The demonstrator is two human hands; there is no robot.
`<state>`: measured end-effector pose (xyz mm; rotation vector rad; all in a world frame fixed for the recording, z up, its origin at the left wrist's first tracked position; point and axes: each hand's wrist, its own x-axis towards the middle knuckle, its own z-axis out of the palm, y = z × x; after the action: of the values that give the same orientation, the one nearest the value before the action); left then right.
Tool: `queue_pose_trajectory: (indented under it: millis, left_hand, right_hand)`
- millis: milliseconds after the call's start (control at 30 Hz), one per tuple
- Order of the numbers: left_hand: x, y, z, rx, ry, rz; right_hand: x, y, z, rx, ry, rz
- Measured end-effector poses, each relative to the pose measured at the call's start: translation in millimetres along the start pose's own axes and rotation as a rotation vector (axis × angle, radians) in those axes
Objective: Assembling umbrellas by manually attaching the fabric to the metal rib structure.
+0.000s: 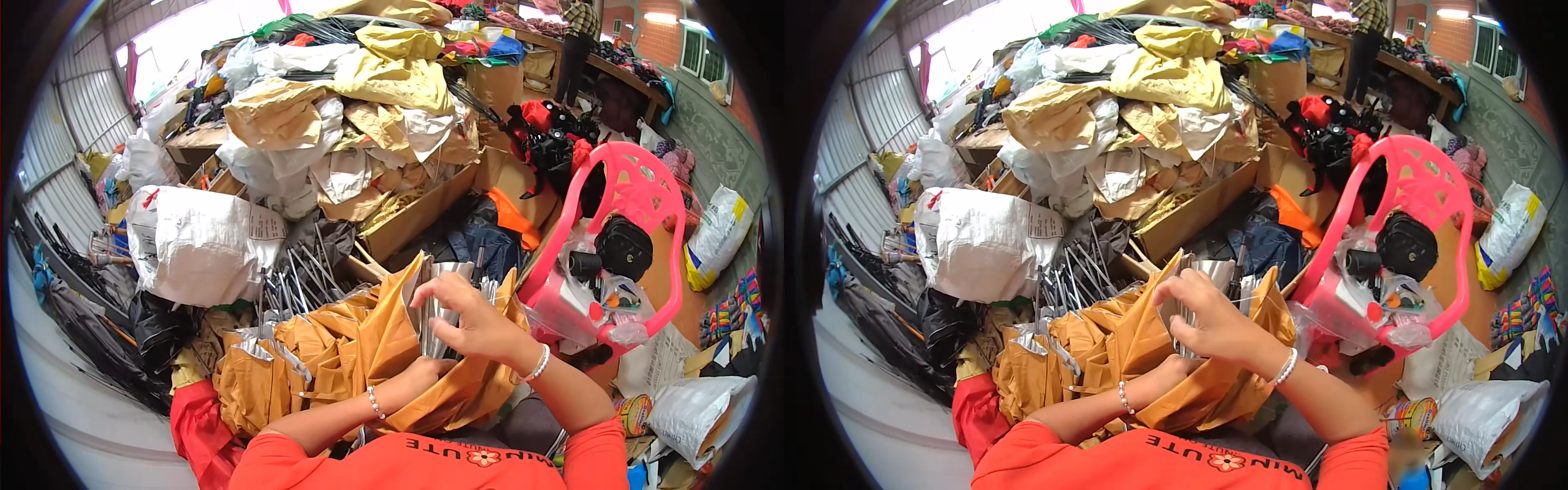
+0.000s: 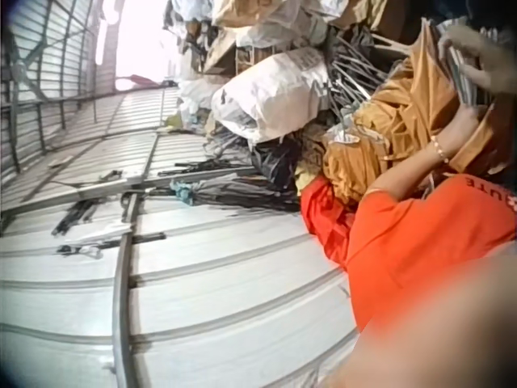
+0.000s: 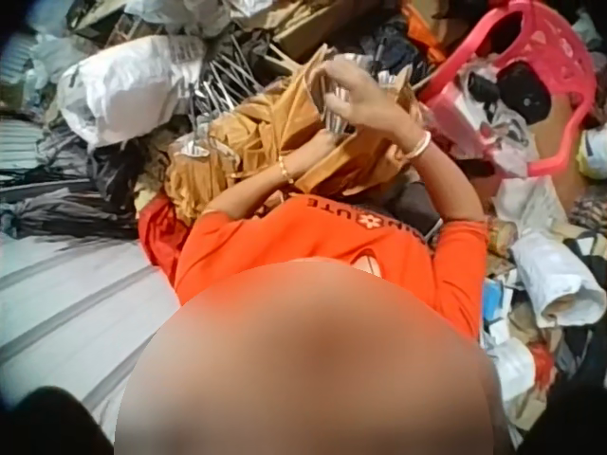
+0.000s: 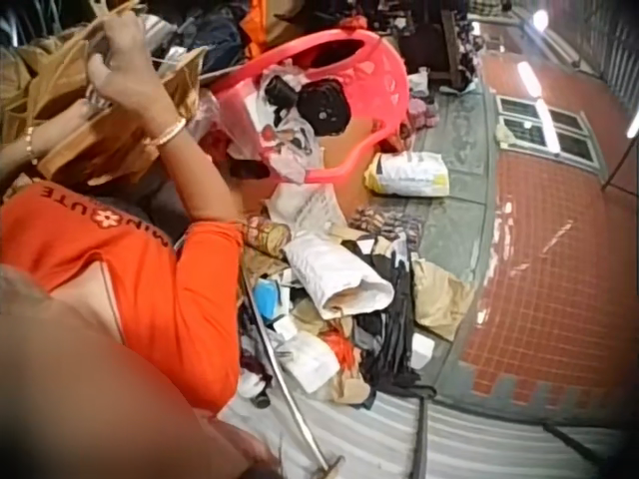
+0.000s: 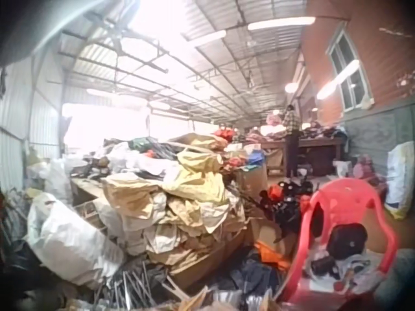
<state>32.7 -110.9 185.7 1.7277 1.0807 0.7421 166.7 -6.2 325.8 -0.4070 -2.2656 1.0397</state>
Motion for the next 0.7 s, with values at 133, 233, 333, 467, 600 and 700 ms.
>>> queue_pose_trajectory:
  millis: [133,233,333,467,600,700]
  left_hand:
    - [-4.1,10.5,-0.6,-0.078,0.063,0.164]
    - [-9.4,-10.4,-3.9,-0.200,0.093,-0.039]
    - [-18.9,11.7,-19.4,-0.154,0.044,-0.166]
    - [-28.4,18.3,-11.1,-0.201,0.059,-0.281]
    - [-28.8,29.2,3.9,-0.073,0.096,-0.149]
    - [-34.0,45.8,16.8,0.015,0.108,-0.043]
  right_hand:
    - [-17.2,-10.0,-8.0,-0.348,-0.120,-0.122]
    - [-44.9,-13.2,0.6,-0.480,-0.179,-0.094]
    - [-77.7,1.3,-3.0,-0.554,-0.169,-0.040]
    - [-138.3,56.8,-3.7,-0.692,-0.201,0.128]
    - [-122.9,37.6,-8.4,-0.952,-0.235,0.342]
    - [-74.2,20.3,-26.3,-1.024,-0.016,0.359]
